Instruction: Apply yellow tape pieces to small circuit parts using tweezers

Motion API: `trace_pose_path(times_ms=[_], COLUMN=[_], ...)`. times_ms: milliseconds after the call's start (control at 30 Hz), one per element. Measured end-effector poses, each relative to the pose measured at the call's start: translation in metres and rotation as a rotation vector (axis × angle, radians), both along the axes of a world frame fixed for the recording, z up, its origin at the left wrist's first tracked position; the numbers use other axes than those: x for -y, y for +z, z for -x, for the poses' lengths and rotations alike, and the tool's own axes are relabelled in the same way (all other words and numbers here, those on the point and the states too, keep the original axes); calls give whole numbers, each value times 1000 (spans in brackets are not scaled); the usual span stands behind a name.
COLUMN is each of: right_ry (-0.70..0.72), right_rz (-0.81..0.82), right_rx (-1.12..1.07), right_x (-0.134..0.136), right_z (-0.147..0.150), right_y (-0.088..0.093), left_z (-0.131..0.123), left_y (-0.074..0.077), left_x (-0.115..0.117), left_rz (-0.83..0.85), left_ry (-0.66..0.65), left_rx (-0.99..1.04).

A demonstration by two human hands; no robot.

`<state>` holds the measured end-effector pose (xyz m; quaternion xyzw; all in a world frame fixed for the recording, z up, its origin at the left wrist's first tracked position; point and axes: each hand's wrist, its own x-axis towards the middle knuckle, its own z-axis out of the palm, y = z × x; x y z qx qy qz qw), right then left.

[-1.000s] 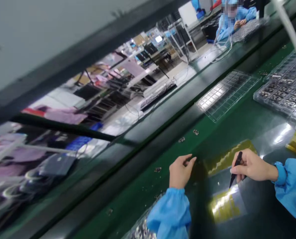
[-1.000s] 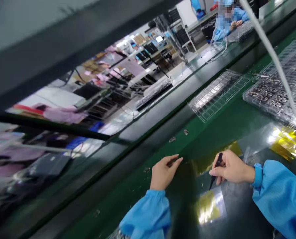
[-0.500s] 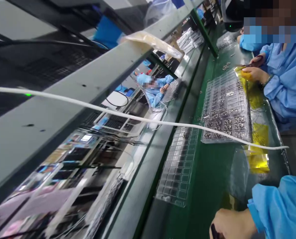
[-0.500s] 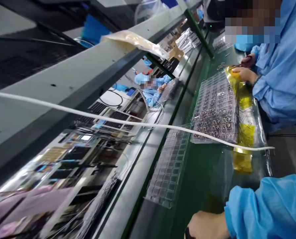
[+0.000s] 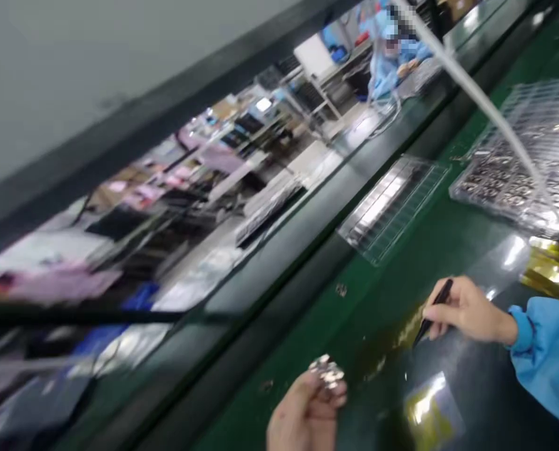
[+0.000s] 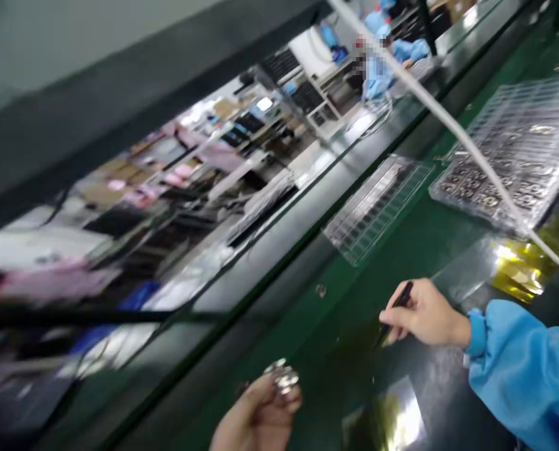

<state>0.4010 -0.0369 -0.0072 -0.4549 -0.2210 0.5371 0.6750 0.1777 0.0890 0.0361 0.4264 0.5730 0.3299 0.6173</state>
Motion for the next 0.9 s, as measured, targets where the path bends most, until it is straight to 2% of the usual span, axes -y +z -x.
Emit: trace_pose_path(times_ms=[100, 167, 233, 367, 500, 900], right_ry=[-18, -29, -49, -88, -78, -65], right_rz=[8, 16, 38, 81, 92, 99], right_rx=[68, 100, 113, 135, 194, 341], right_x=[2, 3, 5, 8, 11, 15], right_z=[2, 8, 16, 30, 35, 37], right_y=[-5, -11, -19, -32, -36, -31], left_z=[-16, -26, -32, -38, -39, -41], left_y=[-23, -42, -58, -73, -73, -75], left_x=[59, 84, 96, 102, 102, 101], left_rz=[172, 236, 252, 226, 201, 187], left_ry=[-73, -94, -95, -84, -79, -54], left_rx=[153, 229, 274, 303, 296, 313])
